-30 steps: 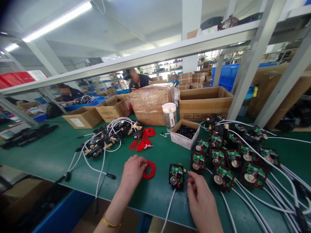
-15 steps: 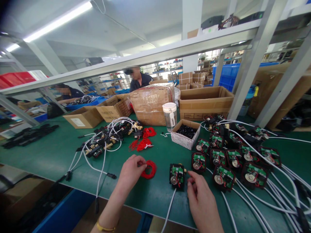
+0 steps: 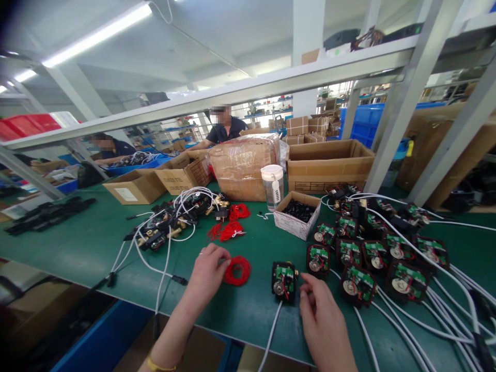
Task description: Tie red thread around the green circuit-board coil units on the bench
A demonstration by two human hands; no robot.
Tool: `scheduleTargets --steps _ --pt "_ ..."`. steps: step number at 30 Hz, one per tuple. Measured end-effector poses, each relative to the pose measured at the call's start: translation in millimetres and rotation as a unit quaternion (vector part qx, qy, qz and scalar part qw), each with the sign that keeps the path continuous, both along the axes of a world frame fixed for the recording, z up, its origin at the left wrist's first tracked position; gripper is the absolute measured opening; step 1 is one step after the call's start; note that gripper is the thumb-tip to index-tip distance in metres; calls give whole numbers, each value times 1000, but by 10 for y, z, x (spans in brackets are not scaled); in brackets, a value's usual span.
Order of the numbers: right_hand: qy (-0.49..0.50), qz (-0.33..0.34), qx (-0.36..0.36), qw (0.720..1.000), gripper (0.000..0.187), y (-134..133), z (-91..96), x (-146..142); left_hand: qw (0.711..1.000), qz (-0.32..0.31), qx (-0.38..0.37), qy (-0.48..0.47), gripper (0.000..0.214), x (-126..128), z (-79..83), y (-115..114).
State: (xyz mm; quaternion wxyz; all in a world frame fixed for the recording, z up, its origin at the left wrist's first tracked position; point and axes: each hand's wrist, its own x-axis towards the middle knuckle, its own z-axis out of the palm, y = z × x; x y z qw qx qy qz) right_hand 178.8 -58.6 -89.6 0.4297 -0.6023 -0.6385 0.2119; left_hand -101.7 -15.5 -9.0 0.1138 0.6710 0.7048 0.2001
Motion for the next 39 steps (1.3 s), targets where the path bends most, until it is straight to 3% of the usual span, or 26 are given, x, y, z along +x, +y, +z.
scheduleTargets --steps 7,13,21,25,33,39 --pt "-11 -5 49 999 31 -58 146 -41 998 -13 -59 -29 16 40 -99 -67" --pt "-29 27 119 992 25 -114 437 -176 995 -32 -90 -38 17 44 -18 -178" --pt "-30 109 158 981 26 -101 753 -476 971 -167 -102 -139 14 -96 167 -330" --pt "-16 138 160 977 27 -81 814 -585 976 -130 -76 -160 14 -113 292 -387" --pt "18 155 103 982 26 -90 772 -598 983 -61 -50 -169 10 -113 686 -550" --pt "53 187 9 981 27 -40 743 -662 978 -47 -53 -197 14 -88 759 -557"
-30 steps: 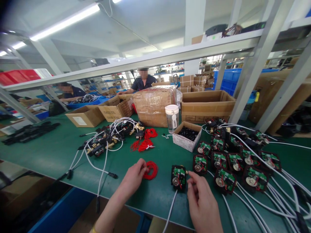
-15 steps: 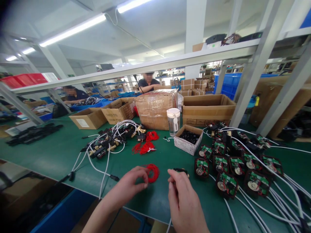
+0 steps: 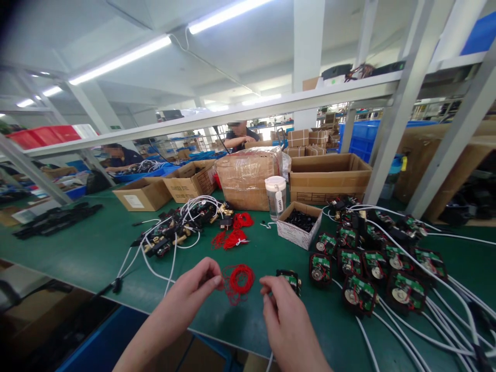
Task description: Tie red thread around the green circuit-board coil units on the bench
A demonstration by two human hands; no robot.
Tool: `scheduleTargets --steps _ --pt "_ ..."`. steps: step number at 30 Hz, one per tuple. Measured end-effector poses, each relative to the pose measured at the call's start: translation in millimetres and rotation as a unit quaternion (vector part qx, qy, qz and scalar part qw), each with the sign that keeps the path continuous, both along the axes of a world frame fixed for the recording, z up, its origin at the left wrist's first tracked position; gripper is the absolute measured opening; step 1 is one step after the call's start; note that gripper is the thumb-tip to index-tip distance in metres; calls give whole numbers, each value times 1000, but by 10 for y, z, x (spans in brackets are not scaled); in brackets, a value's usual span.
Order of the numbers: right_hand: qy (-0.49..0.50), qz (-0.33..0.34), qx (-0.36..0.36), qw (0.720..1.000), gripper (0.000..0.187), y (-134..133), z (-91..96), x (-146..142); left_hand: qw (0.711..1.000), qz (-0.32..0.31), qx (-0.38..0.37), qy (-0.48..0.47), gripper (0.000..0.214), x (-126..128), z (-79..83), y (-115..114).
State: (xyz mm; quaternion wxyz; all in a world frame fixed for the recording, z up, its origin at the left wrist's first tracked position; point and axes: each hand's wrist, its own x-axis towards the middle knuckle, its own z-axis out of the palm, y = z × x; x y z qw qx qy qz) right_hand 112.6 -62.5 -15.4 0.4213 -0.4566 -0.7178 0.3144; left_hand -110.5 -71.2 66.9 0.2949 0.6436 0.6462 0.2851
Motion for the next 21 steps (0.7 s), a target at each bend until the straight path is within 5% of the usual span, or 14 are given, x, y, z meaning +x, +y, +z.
scheduleTargets --steps 6,11,21 --pt "96 77 -137 983 49 140 -295 -518 1000 -11 -3 24 11 13 -77 89" --pt "22 80 -148 986 51 232 -550 -795 999 7 22 25 10 -36 -52 149" --pt "17 48 -128 990 50 298 -417 -829 996 26 86 -22 13 -66 353 245"
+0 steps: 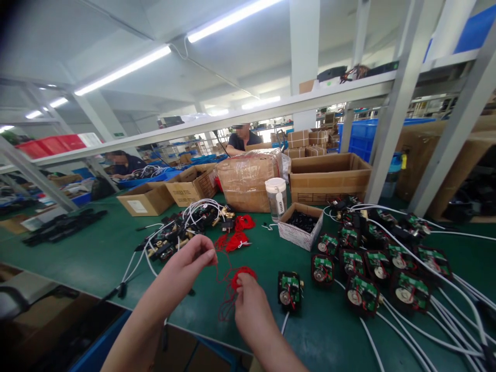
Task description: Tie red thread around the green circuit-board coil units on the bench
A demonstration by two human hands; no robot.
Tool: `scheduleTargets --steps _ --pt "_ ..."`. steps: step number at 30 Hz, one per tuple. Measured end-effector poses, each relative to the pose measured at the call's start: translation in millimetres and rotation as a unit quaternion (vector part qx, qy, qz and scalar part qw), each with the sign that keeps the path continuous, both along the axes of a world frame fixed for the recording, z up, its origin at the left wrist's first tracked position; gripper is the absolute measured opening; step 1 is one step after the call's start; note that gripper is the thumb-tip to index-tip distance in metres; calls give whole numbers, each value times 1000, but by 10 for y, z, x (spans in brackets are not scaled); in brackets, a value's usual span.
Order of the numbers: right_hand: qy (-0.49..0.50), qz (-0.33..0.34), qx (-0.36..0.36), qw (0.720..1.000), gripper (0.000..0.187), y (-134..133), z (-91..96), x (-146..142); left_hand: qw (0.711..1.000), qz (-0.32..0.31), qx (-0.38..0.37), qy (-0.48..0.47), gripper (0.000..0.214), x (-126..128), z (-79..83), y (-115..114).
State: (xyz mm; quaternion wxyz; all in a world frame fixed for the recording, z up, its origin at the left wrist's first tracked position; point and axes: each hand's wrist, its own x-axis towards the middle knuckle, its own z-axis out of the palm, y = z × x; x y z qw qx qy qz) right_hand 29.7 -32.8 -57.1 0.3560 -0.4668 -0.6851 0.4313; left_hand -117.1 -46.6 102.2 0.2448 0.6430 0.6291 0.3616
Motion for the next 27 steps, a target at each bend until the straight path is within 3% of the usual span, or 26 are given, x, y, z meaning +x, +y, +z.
scheduleTargets --steps 4,7,10,13,17,21,27 --pt "43 -11 42 998 48 -40 189 138 999 -23 -26 -42 14 41 8 55" --pt "164 -5 10 986 41 -74 370 271 996 -43 -43 -61 15 90 16 38" --pt "333 47 -104 936 50 -100 537 378 993 -65 -62 -72 16 156 62 -25" --pt "426 94 -204 876 62 -151 654 472 988 -100 -85 -86 13 220 88 -83" --pt "456 136 -265 839 60 -265 704 621 984 -106 -103 -100 10 279 -9 -88" --pt "480 111 -310 813 58 -359 660 772 974 -114 -146 -134 14 335 -213 -61" --pt "473 41 -338 813 59 -411 604 902 957 -113 -184 -194 27 450 -471 -57"
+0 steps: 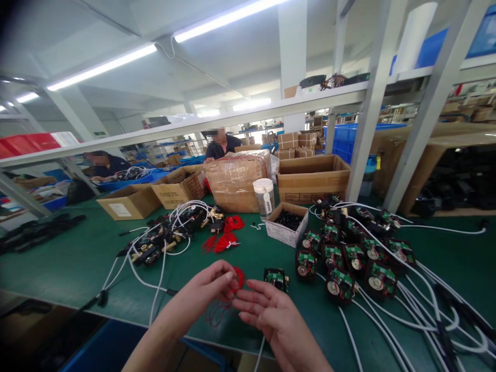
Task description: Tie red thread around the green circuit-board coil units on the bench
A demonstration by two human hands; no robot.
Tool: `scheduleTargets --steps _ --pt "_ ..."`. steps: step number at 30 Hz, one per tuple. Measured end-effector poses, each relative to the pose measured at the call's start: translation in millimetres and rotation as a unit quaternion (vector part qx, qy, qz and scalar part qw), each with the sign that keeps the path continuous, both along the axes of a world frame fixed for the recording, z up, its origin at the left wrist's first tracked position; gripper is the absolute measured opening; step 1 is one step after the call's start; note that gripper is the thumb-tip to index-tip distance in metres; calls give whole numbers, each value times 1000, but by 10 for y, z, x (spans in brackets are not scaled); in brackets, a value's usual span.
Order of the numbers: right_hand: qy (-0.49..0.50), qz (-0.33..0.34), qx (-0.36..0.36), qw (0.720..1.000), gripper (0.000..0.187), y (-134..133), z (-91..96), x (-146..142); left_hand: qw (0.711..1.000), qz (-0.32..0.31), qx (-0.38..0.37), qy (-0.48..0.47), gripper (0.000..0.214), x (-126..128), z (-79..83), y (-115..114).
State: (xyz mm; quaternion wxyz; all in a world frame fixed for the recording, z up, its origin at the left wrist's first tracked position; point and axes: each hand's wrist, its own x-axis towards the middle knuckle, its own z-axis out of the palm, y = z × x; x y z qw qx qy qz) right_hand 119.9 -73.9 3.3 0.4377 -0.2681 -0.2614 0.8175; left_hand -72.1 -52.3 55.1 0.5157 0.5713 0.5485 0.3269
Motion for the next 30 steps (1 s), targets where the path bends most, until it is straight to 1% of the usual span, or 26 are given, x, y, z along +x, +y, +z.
scheduleTargets --steps 4,7,11,15,22,26,30 --pt "-24 -18 -5 1000 60 -14 -29 25 999 7 -29 -35 27 50 -89 15" --pt "-59 -28 3 998 60 -16 -56 38 999 13 -31 -31 27 78 -98 18" --pt "-106 -43 24 993 59 17 -79 77 1000 -7 2 17 30 126 -80 7" --pt "-140 -37 41 989 61 74 -59 122 996 -24 48 69 27 210 -90 12" --pt "-201 -42 69 976 59 134 41 143 988 6 79 135 22 351 -135 47" --pt "-224 -39 97 969 60 148 67 140 982 10 90 164 16 387 -151 50" --pt "-232 -34 109 966 60 141 87 139 977 11 108 182 13 407 -155 38"
